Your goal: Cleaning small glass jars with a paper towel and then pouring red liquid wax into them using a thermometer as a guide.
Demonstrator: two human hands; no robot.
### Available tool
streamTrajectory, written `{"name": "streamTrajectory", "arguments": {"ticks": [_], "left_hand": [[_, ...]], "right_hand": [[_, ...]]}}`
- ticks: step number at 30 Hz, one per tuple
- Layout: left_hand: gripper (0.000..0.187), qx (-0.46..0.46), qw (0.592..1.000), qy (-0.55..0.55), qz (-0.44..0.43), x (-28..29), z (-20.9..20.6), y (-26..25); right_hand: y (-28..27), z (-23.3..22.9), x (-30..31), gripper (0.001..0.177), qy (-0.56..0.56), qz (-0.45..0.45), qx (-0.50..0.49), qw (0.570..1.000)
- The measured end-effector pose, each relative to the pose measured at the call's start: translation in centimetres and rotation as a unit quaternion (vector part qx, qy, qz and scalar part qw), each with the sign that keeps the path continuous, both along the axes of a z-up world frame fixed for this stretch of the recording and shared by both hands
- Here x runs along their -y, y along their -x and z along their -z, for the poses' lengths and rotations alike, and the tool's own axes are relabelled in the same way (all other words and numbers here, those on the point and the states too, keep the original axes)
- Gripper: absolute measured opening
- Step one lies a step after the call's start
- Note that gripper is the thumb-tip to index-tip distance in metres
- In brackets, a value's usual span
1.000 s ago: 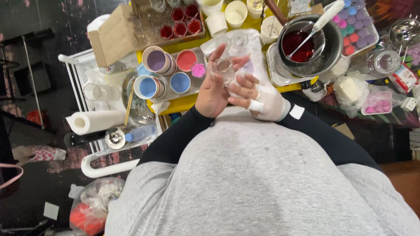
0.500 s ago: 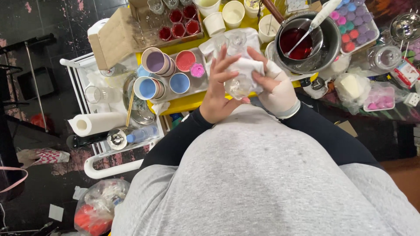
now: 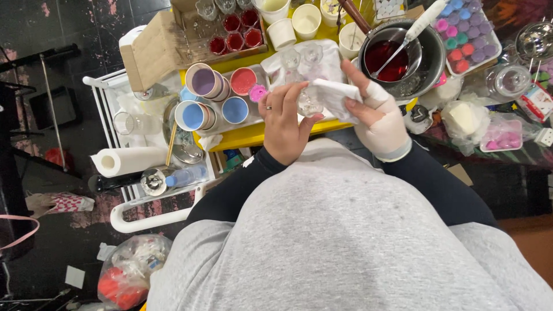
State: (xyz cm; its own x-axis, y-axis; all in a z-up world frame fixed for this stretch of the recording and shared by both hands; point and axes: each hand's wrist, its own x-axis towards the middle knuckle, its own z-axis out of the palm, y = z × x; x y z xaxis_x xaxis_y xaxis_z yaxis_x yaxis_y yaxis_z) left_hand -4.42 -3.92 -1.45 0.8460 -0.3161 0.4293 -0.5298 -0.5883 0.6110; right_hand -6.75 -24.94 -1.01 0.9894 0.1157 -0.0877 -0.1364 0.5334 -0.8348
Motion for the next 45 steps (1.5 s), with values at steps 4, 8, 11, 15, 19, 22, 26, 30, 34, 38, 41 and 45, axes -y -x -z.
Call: {"name": "streamTrajectory", "arguments": {"ticks": [4, 8, 11, 15, 19, 22, 26, 30, 34, 38, 41, 45], "left_hand": [[0.062, -0.022, 1.000, 0.001, 0.004, 0.1, 2.6, -0.8], [0.059, -0.088, 0.996, 0.017, 0.016, 0.1, 6.1, -1.4], [0.056, -0.133, 0.990, 0.034, 0.023, 0.3, 8.7, -1.9], [0.054, -0.122, 0.992, -0.034, 0.011, 1.5, 12.5, -2.6], [0.056, -0.066, 0.989, -0.132, -0.027, 4.1, 11.7, -4.6], [0.057, -0.039, 0.982, -0.170, -0.073, 5.3, 12.9, -5.7], [0.059, -0.058, 0.966, -0.224, -0.116, 5.7, 15.6, -7.0], [0.064, -0.040, 0.950, -0.272, -0.145, 5.6, 17.8, -6.7], [0.073, -0.027, 0.952, -0.259, -0.163, 5.0, 15.3, -6.5], [0.077, -0.038, 0.964, -0.220, -0.141, 2.8, 9.3, -6.6], [0.071, -0.034, 0.959, -0.248, -0.136, -0.4, 3.7, -8.4], [0.054, -0.028, 0.919, -0.360, -0.159, -6.3, 0.0, -14.0]], "right_hand": [[0.8, -0.5, 1.9, 0.060, 0.085, 0.021, 0.059, 0.994], [1.5, -0.8, 4.6, 0.055, 0.131, 0.065, 0.107, 0.983], [1.9, -1.2, 6.6, 0.055, 0.100, 0.105, 0.095, 0.985], [3.5, -0.1, 9.5, 0.050, 0.089, 0.154, 0.076, 0.981], [4.6, -0.1, 10.6, 0.056, 0.074, 0.163, 0.057, 0.982], [5.5, 0.8, 11.9, 0.052, 0.081, 0.145, 0.055, 0.985], [5.2, 0.2, 12.3, 0.056, 0.080, 0.151, 0.062, 0.983], [5.3, 0.0, 12.4, 0.054, 0.086, 0.155, 0.051, 0.983], [5.3, 1.4, 12.6, 0.053, 0.073, 0.130, 0.057, 0.987], [4.4, 0.9, 11.4, 0.056, 0.086, 0.115, 0.045, 0.989], [3.5, 0.7, 9.5, 0.056, 0.053, 0.080, 0.042, 0.995], [2.0, 1.0, 7.2, 0.058, 0.031, 0.068, 0.006, 0.997]]}}
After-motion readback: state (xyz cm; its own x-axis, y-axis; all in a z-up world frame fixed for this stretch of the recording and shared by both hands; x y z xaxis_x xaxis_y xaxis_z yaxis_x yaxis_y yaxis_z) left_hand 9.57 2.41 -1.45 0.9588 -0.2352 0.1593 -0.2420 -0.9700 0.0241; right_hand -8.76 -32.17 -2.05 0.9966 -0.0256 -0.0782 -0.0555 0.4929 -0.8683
